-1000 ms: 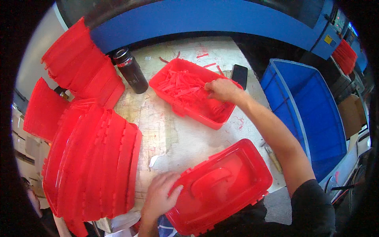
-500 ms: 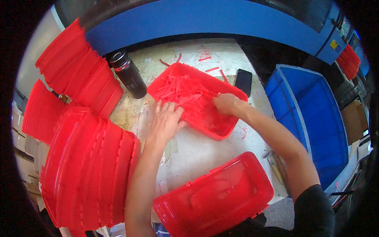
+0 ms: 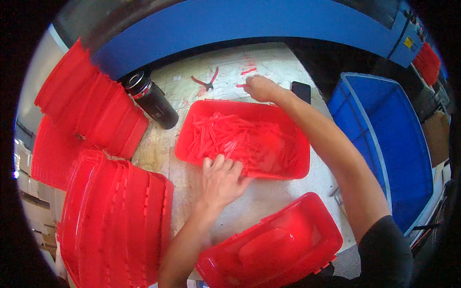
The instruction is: The person deburrs and smooths the edges of red plastic containers using a small abrasive block. They repeatedly pick up a container, rub the edges and corners, flip the container to access different sides, and place it back on the table. A coworker is visible in the background handling similar parts.
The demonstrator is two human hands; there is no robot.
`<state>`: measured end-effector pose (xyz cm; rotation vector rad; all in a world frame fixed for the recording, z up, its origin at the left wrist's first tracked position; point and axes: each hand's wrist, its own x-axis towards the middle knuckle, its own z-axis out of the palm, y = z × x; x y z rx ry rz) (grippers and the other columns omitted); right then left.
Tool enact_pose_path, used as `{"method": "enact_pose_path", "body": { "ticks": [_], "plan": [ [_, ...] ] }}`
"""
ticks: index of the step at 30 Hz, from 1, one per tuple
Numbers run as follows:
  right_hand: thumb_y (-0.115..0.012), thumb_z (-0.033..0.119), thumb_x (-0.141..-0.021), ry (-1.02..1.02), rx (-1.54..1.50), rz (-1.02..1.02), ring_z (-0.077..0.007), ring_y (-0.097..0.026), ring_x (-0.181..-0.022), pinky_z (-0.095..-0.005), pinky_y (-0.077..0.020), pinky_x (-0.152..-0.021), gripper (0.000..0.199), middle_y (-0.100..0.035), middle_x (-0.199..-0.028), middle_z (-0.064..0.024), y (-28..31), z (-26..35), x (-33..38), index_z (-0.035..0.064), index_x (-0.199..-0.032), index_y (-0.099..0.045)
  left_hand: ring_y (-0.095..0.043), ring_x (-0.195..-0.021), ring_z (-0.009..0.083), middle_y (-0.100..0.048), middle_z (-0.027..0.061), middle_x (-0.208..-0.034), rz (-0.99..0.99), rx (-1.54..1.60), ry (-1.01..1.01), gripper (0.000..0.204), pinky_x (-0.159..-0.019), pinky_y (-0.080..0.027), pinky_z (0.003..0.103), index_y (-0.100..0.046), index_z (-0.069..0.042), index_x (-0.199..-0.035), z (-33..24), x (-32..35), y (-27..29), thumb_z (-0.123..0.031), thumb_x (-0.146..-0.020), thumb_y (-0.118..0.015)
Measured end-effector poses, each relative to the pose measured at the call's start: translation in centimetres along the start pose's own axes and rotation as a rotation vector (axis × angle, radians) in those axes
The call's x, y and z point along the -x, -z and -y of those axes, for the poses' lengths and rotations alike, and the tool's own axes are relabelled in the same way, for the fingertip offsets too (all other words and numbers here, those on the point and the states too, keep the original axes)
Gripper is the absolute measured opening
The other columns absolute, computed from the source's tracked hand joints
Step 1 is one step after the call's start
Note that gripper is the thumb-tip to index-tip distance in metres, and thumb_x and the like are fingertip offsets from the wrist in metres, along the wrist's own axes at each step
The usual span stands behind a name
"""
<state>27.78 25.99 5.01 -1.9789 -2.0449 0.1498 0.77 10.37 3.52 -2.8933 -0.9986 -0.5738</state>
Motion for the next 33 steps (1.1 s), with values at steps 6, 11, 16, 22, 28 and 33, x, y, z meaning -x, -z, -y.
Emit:
{"method": "enact_pose_path", "body": {
  "ticks": [6,11,16,22,28,33],
  "plan": [
    [-0.061,0.025,-0.089,0.034,0.013,0.021,-0.0398,-0.067,-0.103,-0.0492,-0.0548,-0.086,0.027,-0.071,-0.110,-0.0215,2.6,1.9,4.0,0.0051,-0.104,-0.071,-0.058,-0.087,0.0251,-0.068,0.0092,-0.081,-0.063,-0.016,0.107,0.037,-0.077,-0.037,0.043,-0.071,-0.009,-0.083,-1.8,-0.7,-0.9,-0.045,-0.077,-0.075],
    [-0.063,0.023,-0.085,0.217,0.344,0.730,-0.0339,-0.071,-0.097,-0.0469,-0.0568,-0.079,0.023,-0.074,-0.103,-0.0158,0.2,3.6,15.0,0.0092,-0.099,-0.075,-0.059,-0.090,0.0265,-0.069,0.0107,-0.084,-0.028,-0.013,0.122,0.037,-0.078,-0.037,0.044,-0.072,-0.009,-0.085,-2.8,-0.4,-1.2,-0.045,-0.080,-0.073],
    [-0.068,0.024,-0.084,0.277,0.027,0.630,-0.0334,-0.069,-0.094,-0.0446,-0.0551,-0.080,0.026,-0.073,-0.099,-0.0136,-0.9,2.0,16.1,0.0081,-0.105,-0.072,-0.059,-0.092,0.0281,-0.069,0.0122,-0.086,-0.037,-0.065,0.098,0.039,-0.080,-0.038,0.045,-0.071,-0.007,-0.085,-3.3,0.0,-1.1,-0.046,-0.082,-0.071],
    [-0.069,0.017,-0.081,0.345,-0.005,0.583,-0.0336,-0.067,-0.098,-0.0451,-0.0539,-0.083,0.020,-0.071,-0.101,-0.0145,-1.2,1.7,16.1,0.0053,-0.097,-0.073,-0.058,-0.098,0.0297,-0.069,0.0133,-0.095,-0.005,-0.092,0.102,0.040,-0.083,-0.038,0.047,-0.070,-0.005,-0.093,-3.8,0.1,-0.6,-0.045,-0.085,-0.068],
    [-0.069,0.011,-0.074,0.175,-0.449,0.019,-0.0305,-0.067,-0.081,-0.0403,-0.0541,-0.075,0.014,-0.069,-0.086,-0.0170,-0.7,-0.5,15.7,0.0027,-0.085,-0.069,-0.057,-0.113,0.0334,-0.060,0.0166,-0.127,-0.200,0.026,0.079,0.045,-0.099,-0.040,0.048,-0.061,-0.004,-0.124,-4.0,2.3,1.5,-0.029,-0.087,-0.068],
    [-0.068,0.005,-0.092,-0.138,-1.585,0.018,-0.0131,-0.063,-0.085,-0.0289,-0.0502,-0.077,0.005,-0.067,-0.090,-0.0023,3.3,2.4,17.9,0.0068,-0.097,-0.066,-0.067,-0.090,0.0261,-0.067,0.0147,-0.109,-0.210,0.692,0.288,0.029,-0.072,-0.052,0.034,-0.061,-0.004,-0.121,-5.6,3.2,4.6,-0.016,-0.095,-0.063]
  ]
}}
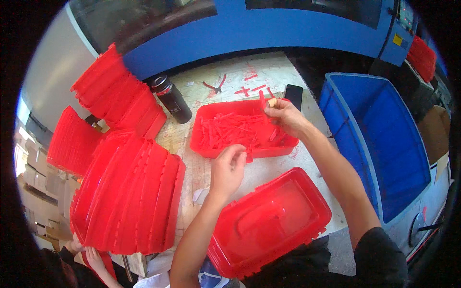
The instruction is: The person deburrs and smooths the edges of red plastic containers using a small abrasive block. They repeatedly pick up a container, rub the edges and corners, flip the container to access different sides, and place it back on the table. A coworker is visible in the background handling similar parts.
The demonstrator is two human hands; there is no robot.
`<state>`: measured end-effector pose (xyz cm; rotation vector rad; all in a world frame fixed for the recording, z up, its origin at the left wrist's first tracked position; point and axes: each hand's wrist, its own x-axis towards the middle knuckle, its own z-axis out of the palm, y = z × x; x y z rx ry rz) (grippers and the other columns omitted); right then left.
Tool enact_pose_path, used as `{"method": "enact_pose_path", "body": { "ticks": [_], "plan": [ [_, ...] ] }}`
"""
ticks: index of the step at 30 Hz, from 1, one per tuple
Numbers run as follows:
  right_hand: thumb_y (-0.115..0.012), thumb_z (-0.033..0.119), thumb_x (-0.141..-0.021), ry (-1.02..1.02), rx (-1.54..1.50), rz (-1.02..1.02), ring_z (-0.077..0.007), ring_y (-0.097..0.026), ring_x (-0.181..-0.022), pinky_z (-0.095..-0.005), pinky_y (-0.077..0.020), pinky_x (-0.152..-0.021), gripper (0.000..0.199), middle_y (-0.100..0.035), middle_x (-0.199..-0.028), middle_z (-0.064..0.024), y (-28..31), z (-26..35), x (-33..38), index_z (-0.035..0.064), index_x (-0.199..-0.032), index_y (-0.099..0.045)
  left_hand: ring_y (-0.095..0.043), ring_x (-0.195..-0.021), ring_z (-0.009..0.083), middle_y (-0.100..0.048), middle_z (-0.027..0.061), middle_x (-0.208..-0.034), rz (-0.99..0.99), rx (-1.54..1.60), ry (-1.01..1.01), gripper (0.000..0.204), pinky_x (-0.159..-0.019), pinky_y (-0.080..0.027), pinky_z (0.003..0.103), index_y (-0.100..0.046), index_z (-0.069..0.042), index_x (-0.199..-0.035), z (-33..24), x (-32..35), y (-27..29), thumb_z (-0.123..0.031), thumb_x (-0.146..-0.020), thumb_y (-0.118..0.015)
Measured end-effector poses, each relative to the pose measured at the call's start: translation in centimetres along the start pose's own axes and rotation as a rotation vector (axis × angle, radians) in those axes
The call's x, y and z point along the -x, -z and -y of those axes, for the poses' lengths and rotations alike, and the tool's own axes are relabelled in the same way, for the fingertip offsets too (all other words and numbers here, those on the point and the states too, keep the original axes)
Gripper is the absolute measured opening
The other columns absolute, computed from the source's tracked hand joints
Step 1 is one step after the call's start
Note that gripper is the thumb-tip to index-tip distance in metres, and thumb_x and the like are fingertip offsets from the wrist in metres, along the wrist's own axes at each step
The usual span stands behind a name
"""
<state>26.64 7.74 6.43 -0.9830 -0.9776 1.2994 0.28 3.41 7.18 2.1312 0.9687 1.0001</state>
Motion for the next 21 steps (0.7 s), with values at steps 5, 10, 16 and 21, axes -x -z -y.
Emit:
{"method": "enact_pose_path", "body": {
  "ticks": [5,10,16,21],
  "plan": [
    [-0.069,0.018,-0.092,0.121,-0.500,0.309,-0.0158,-0.061,-0.094,-0.0332,-0.0472,-0.085,0.017,-0.066,-0.102,-0.0043,-4.8,2.2,8.4,0.0096,-0.106,-0.066,-0.066,-0.080,0.0148,-0.069,0.0093,-0.101,0.130,0.925,0.506,0.039,-0.062,-0.050,0.028,-0.056,-0.005,-0.127,-5.3,0.5,-0.3,-0.036,-0.106,-0.048],
    [-0.070,0.016,-0.089,0.156,-0.525,0.407,-0.0194,-0.061,-0.107,-0.0403,-0.0466,-0.096,0.026,-0.066,-0.109,-0.0082,-5.8,1.3,17.7,0.0068,-0.113,-0.066,-0.064,-0.077,0.0143,-0.069,0.0076,-0.094,0.248,0.979,0.446,0.045,-0.060,-0.047,0.028,-0.060,-0.004,-0.122,-8.6,4.3,-1.6,-0.043,-0.106,-0.046],
    [-0.071,0.018,-0.091,-0.061,-0.578,0.169,-0.0209,-0.063,-0.105,-0.0414,-0.0466,-0.097,0.023,-0.069,-0.106,-0.0078,-5.4,-0.3,20.8,0.0064,-0.110,-0.066,-0.060,-0.063,0.0114,-0.064,0.0046,-0.080,0.149,0.782,0.410,0.029,-0.052,-0.043,0.024,-0.063,-0.002,-0.107,-9.1,6.9,-3.0,-0.028,-0.105,-0.052],
    [-0.072,0.017,-0.090,0.040,-0.665,0.144,-0.0234,-0.064,-0.106,-0.0444,-0.0441,-0.101,0.020,-0.069,-0.107,-0.0078,-5.0,-0.9,20.9,0.0072,-0.107,-0.067,-0.062,-0.063,0.0129,-0.063,0.0051,-0.079,0.201,0.862,0.419,0.025,-0.052,-0.047,0.024,-0.062,-0.001,-0.107,-9.6,5.7,-2.3,-0.024,-0.105,-0.053]
  ]
}}
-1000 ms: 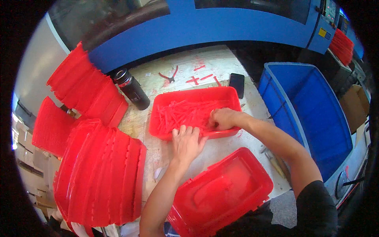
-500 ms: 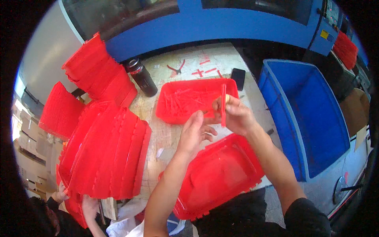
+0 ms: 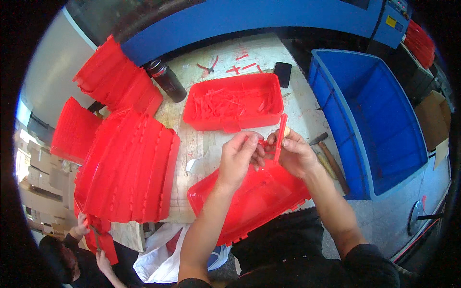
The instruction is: The person deburrs and smooths the edges of red plastic containers using a small abrasive block. They repeatedly pick up a container, rub the edges and corners, flip the container to access different sides, and place it back on the table. A coworker is visible in the background handling similar parts.
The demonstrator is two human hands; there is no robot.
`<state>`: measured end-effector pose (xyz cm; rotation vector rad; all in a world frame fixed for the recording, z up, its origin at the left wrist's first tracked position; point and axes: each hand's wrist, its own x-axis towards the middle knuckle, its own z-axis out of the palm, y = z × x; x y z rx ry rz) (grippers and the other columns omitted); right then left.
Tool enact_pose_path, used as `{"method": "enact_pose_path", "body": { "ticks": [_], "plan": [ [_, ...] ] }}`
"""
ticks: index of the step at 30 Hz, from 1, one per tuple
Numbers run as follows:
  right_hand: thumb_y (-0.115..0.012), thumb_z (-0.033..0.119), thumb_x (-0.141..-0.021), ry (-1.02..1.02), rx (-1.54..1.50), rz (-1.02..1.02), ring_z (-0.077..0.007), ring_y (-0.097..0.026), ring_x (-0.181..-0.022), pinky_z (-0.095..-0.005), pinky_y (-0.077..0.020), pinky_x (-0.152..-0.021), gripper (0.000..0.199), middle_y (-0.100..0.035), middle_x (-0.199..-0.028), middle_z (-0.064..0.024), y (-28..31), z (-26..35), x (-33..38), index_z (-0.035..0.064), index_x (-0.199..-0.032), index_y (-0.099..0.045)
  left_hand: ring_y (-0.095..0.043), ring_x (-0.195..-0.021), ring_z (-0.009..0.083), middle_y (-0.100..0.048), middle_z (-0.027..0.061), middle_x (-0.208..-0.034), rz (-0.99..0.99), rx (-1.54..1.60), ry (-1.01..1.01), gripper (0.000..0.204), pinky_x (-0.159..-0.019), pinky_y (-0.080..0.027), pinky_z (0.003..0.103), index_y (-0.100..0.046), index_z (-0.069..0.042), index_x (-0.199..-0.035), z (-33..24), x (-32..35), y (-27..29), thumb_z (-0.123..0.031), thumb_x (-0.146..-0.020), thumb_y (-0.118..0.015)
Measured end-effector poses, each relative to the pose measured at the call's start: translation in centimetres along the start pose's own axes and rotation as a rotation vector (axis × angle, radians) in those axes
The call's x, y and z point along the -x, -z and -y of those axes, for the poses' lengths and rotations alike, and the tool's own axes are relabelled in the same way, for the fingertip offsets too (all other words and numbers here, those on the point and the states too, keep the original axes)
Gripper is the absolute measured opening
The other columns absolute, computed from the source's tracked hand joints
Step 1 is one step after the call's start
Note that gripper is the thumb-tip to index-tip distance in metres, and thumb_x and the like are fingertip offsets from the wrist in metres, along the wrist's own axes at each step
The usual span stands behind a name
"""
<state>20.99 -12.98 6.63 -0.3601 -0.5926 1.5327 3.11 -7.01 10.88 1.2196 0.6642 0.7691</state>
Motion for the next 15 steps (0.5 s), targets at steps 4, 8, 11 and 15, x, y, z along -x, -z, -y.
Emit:
{"method": "enact_pose_path", "body": {
  "ticks": [4,8,11,15],
  "plan": [
    [-0.074,0.017,-0.088,0.017,-0.060,0.040,-0.0274,-0.064,-0.110,-0.0504,-0.0454,-0.103,0.029,-0.069,-0.109,-0.0082,0.4,0.9,0.2,0.0079,-0.114,-0.065,-0.065,-0.065,0.0148,-0.064,0.0058,-0.081,0.114,0.025,0.009,0.023,-0.055,-0.050,0.025,-0.061,-0.001,-0.109,-1.2,-1.7,0.6,-0.022,-0.104,-0.053],
    [-0.075,0.015,-0.087,-0.020,-0.039,-0.017,-0.0312,-0.064,-0.114,-0.0550,-0.0503,-0.099,0.044,-0.068,-0.112,-0.0100,1.0,2.3,0.3,0.0080,-0.127,-0.058,-0.067,-0.069,0.0158,-0.066,0.0065,-0.083,0.273,-0.060,0.070,0.020,-0.057,-0.052,0.026,-0.063,-0.003,-0.109,-1.7,-5.0,1.7,-0.020,-0.102,-0.054],
    [-0.075,0.011,-0.088,0.016,-0.025,-0.134,-0.0315,-0.064,-0.114,-0.0541,-0.0530,-0.096,0.049,-0.068,-0.114,-0.0109,1.6,3.2,0.3,0.0065,-0.132,-0.055,-0.069,-0.072,0.0163,-0.068,0.0081,-0.084,0.337,-0.204,0.053,0.017,-0.060,-0.055,0.028,-0.064,-0.004,-0.109,-2.0,-10.1,2.9,-0.015,-0.100,-0.057],
    [-0.073,0.004,-0.088,0.002,0.109,-0.342,-0.0244,-0.069,-0.103,-0.0417,-0.0591,-0.087,0.047,-0.069,-0.110,-0.0095,2.6,4.3,0.1,0.0038,-0.132,-0.055,-0.070,-0.074,0.0188,-0.069,0.0109,-0.087,0.039,-0.326,-0.048,0.017,-0.063,-0.056,0.029,-0.064,-0.002,-0.110,-2.4,-20.7,5.2,-0.009,-0.099,-0.054]
  ]
}}
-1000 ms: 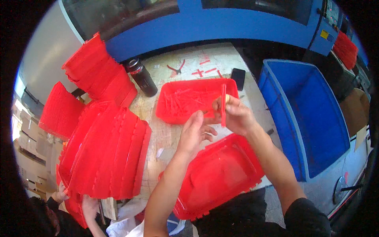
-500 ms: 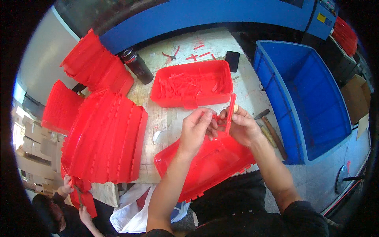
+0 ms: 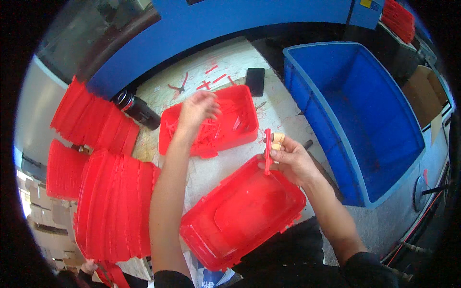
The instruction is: The person deburrs and smooths the edges of red plastic containers using a small abrasive block. They repeatedly pick up a container, rub the edges and corners, flip the container to access different sides, and place it back on the table. A coworker is visible in the background handling similar parts.
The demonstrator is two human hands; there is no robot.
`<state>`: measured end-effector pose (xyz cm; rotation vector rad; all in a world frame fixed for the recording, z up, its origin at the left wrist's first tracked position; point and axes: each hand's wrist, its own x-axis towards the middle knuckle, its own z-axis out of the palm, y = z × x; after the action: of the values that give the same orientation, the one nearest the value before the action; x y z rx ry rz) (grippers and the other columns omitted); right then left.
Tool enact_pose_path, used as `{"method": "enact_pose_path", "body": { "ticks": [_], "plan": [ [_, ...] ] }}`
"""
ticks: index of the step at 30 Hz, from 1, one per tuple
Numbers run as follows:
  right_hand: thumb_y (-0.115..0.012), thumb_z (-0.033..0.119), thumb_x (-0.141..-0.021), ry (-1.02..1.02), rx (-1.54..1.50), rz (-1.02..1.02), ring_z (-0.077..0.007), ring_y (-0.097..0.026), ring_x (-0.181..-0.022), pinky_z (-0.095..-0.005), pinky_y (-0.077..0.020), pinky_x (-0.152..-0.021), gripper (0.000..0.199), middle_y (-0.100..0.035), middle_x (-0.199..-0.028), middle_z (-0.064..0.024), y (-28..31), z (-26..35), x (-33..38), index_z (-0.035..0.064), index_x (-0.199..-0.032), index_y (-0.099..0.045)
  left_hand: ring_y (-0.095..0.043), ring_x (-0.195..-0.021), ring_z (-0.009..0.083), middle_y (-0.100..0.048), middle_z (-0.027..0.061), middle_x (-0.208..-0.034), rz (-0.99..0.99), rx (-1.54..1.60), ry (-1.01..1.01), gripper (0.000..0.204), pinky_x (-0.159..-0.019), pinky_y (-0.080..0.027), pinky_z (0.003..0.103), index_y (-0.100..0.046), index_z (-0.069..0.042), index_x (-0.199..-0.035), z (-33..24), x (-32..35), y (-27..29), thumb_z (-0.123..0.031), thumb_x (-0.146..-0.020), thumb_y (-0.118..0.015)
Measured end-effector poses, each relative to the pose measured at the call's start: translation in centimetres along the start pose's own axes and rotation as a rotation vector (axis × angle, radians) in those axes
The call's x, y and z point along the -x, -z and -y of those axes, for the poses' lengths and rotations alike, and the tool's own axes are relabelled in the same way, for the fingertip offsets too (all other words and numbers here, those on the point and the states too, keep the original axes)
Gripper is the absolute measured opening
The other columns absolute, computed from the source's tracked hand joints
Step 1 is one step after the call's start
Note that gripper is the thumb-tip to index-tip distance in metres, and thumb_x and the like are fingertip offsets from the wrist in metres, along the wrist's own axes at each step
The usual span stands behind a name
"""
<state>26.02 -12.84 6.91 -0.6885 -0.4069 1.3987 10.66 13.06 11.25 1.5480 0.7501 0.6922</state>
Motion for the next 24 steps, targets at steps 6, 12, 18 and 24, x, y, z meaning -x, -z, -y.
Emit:
{"method": "enact_pose_path", "body": {
  "ticks": [6,12,18,24],
  "plan": [
    [-0.071,0.006,-0.091,-0.023,0.216,-0.113,-0.0162,-0.071,-0.087,-0.0287,-0.0626,-0.060,0.034,-0.069,-0.101,-0.0075,1.0,1.5,-3.0,0.0056,-0.124,-0.061,-0.070,-0.089,0.0229,-0.069,0.0150,-0.101,-0.248,-0.419,0.018,0.029,-0.076,-0.056,0.034,-0.060,0.003,-0.117,3.1,-13.4,4.7,-0.015,-0.094,-0.060],
    [-0.074,0.009,-0.088,0.210,0.392,-0.091,-0.0181,-0.068,-0.092,-0.0357,-0.0558,-0.084,0.018,-0.072,-0.100,-0.0089,2.4,1.5,-7.0,0.0099,-0.105,-0.069,-0.068,-0.102,0.0346,-0.072,0.0209,-0.107,-0.357,-1.088,-0.456,0.033,-0.089,-0.052,0.041,-0.064,0.000,-0.119,4.7,-11.2,5.8,-0.017,-0.091,-0.063],
    [-0.079,0.012,-0.085,0.177,0.064,0.002,-0.0174,-0.062,-0.088,-0.0318,-0.0515,-0.078,0.017,-0.069,-0.098,-0.0080,3.7,0.7,-6.9,0.0111,-0.099,-0.069,-0.064,-0.085,0.0118,-0.070,0.0070,-0.105,0.279,-0.321,0.039,0.028,-0.076,-0.052,0.027,-0.063,0.000,-0.122,2.4,2.5,-0.3,-0.016,-0.101,-0.055],
    [-0.071,0.014,-0.093,0.209,0.385,-0.092,-0.0186,-0.064,-0.095,-0.0355,-0.0519,-0.090,0.015,-0.070,-0.102,-0.0088,0.0,-0.9,-2.9,0.0051,-0.106,-0.068,-0.066,-0.070,0.0144,-0.068,0.0079,-0.085,0.266,-0.428,-0.212,0.030,-0.064,-0.054,0.028,-0.056,0.002,-0.130,1.2,12.1,-7.9,-0.014,-0.105,-0.049]
  ]
}}
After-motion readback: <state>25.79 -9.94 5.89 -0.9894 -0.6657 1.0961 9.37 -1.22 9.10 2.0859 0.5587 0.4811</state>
